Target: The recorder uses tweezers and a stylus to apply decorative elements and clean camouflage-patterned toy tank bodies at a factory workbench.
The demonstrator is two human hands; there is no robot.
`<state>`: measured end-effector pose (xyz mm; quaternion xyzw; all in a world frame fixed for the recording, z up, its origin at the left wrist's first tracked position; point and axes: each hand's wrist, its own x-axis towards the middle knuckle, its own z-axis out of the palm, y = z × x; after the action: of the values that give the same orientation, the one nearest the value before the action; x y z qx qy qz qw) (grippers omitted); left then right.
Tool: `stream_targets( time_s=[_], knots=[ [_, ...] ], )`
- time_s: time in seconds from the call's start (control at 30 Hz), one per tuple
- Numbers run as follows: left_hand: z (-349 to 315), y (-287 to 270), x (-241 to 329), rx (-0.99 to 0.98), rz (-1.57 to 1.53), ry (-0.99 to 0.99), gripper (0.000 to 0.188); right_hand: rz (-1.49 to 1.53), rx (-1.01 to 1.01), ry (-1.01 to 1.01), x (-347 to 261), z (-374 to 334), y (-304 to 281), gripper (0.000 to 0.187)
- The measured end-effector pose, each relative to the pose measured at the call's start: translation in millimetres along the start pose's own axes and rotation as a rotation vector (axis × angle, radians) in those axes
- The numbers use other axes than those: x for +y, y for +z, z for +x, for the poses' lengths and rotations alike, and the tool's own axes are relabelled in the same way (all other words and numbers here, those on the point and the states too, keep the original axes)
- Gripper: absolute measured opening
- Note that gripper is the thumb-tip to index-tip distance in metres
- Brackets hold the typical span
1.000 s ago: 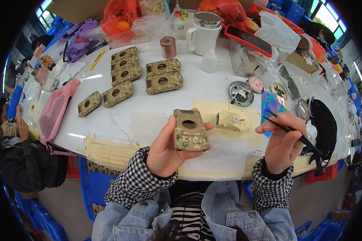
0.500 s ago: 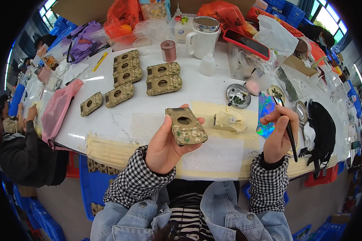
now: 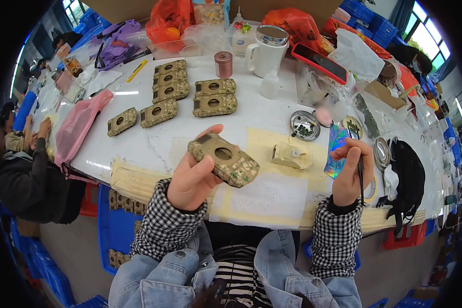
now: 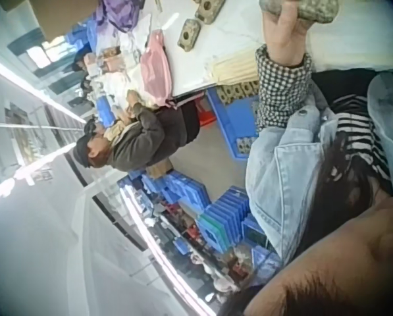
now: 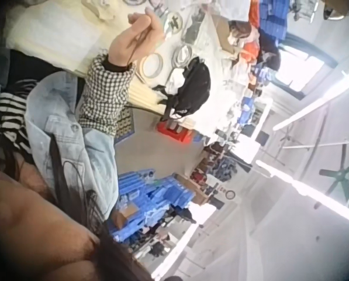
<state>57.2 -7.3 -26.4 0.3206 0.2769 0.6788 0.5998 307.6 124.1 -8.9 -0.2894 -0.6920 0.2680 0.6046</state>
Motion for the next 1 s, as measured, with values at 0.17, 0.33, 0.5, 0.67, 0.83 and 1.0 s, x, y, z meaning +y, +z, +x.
stream_targets(
  time_s=[0.17,0.33,0.5,0.67,0.83,1.0],
  knots=[
    [-26.5,-57.0,41.5,0.242,0.486,0.118,0.067,-0.02,0.006,-0.014,-2.9,-3.3,-1.1,0.019],
    [-60.0,-102.5,76.5,0.494,0.861,0.145,0.063,-0.041,0.005,-0.042,-2.8,-5.0,0.3,0.018],
    [-53.4,-114.2,83.6,0.375,1.089,0.03,0.064,-0.058,-0.024,-0.049,0.7,-4.4,0.2,0.018],
    [-14.4,-105.7,81.4,0.168,1.652,0.061,0.066,-0.05,-0.03,-0.032,2.8,-3.0,0.6,0.019],
    [-3.5,-114.8,83.5,0.175,1.627,0.427,0.057,-0.042,0.014,-0.02,3.4,-2.2,0.5,0.02],
    [-14.2,-157.7,91.8,0.812,1.353,0.651,0.044,-0.04,0.057,-0.029,-0.6,-4.1,0.6,0.021]
  ],
)
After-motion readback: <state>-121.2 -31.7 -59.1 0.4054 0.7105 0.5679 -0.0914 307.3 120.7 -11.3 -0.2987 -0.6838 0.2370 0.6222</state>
